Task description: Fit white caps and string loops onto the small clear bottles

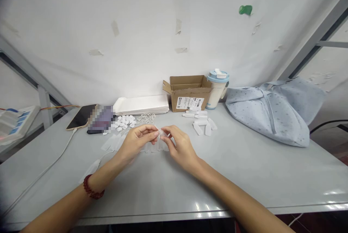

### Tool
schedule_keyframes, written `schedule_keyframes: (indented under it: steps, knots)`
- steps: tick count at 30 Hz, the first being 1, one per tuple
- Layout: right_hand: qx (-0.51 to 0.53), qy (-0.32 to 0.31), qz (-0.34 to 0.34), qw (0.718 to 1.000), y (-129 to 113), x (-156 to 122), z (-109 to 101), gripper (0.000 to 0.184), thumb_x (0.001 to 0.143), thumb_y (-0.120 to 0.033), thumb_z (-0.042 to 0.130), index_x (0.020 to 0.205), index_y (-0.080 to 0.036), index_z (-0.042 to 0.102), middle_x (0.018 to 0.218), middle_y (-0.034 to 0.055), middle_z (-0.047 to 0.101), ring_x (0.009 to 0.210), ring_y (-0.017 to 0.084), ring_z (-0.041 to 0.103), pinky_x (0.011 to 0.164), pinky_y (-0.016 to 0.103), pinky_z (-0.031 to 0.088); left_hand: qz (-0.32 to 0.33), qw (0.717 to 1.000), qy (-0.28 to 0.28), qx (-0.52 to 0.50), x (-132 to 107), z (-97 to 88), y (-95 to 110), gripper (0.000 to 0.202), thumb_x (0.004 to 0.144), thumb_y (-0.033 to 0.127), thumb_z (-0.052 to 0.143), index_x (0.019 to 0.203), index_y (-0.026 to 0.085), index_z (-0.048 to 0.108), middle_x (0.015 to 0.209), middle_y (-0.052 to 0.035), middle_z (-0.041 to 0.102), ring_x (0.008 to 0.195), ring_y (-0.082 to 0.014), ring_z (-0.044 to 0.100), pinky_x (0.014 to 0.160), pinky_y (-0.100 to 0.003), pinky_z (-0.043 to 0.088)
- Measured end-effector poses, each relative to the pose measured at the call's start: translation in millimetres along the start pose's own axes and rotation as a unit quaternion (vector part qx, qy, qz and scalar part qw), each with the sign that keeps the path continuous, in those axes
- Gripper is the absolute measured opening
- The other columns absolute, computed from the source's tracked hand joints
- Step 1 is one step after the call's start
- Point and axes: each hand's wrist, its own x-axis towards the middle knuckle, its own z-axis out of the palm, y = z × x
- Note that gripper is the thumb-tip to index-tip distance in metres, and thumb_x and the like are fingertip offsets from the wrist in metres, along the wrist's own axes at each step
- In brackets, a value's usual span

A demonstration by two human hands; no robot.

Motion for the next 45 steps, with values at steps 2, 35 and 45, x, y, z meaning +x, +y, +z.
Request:
schedule_keyframes:
  steps: [2,35,45]
  knots:
    - [-0.006,0.011,-0.004,1.000,0.5,-0.1,0.2,0.012,0.088,-0.021,0.050,0.099,-0.019,0.055,0.086,0.0061,0.063,0.073,0.016,0.059,0.066,0.030,0.049,-0.001,1.000,-0.002,0.018,-0.9,0.4,0.3,0.013,0.073,0.025,0.064,0.078,0.013,0.064,0.066,-0.0002,0.060,0.061,-0.0106,0.055,0.061,-0.022,0.046]
    - [0.089,0.019,0.098,0.991,0.9,-1.7,4.0,0.016,0.078,-0.026,0.063,0.091,-0.018,0.064,0.085,0.0058,0.069,0.067,0.016,0.063,0.064,0.030,0.054,0.115,0.983,0.025,0.143,-3.0,-1.5,-5.0,0.017,0.079,0.024,0.058,0.093,0.016,0.058,0.093,-0.0056,0.063,0.086,-0.0165,0.060,0.075,-0.030,0.052]
    - [0.256,-0.004,0.243,0.936,-1.6,2.5,1.0,0.027,0.073,-0.036,0.066,0.092,-0.017,0.064,0.088,0.0073,0.069,0.080,0.020,0.065,0.075,0.035,0.053,0.424,0.790,-0.030,0.442,-8.8,-0.6,-12.0,0.035,0.082,0.019,0.054,0.116,0.014,0.049,0.113,-0.0141,0.057,0.109,-0.0267,0.049,0.093,-0.045,0.043]
